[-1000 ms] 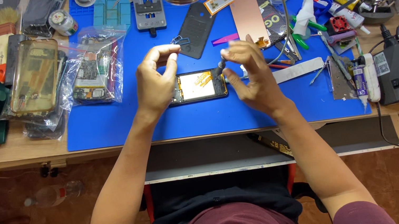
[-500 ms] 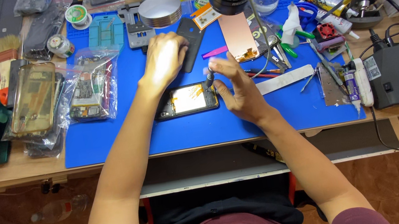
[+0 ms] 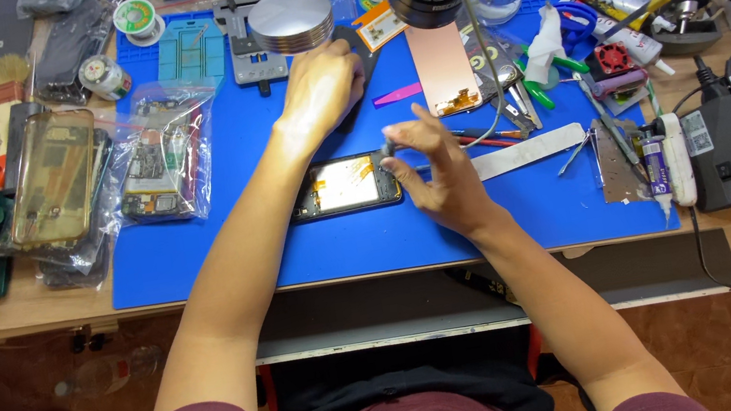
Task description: The person works on a disassembled smartphone on a blue mat, using a soldering iron and tweezers to manipulate small components on the motherboard. They repeatedly heat and adjust parts while handling the device and tools.
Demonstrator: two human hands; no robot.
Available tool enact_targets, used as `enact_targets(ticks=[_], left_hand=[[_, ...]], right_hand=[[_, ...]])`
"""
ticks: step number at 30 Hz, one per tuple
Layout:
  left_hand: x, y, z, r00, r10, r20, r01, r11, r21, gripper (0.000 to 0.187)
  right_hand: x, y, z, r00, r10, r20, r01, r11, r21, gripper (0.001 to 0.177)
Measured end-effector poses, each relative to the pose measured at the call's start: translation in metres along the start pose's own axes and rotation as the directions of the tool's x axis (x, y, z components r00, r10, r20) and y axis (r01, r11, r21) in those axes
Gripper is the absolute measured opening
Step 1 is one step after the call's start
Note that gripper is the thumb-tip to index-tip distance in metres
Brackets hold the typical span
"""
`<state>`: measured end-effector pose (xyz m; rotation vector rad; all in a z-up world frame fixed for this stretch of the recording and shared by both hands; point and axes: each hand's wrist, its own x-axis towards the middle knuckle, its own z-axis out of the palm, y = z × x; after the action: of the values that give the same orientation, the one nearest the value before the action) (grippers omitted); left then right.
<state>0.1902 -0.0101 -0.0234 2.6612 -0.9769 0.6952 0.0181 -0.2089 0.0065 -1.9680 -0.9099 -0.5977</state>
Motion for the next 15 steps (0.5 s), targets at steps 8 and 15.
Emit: enact_targets(ticks=[8, 15], left_hand=[[-0.015, 0.022, -0.055, 0.943, -0.333, 0.003, 0.28, 0.788, -0.548, 0.006], [-0.069, 0.039, -0.12, 0.861, -0.503, -0.081, 0.22, 0.511, -0.831, 0.018]], right_hand=[[0.007, -0.007, -0.001, 1.0, -0.026, 0.015, 0.025, 0.999, 0.044, 0.043], [0.004, -0.004, -0.002, 0.999, 0.026, -0.041, -0.026, 1.0, 0.008, 0.044]])
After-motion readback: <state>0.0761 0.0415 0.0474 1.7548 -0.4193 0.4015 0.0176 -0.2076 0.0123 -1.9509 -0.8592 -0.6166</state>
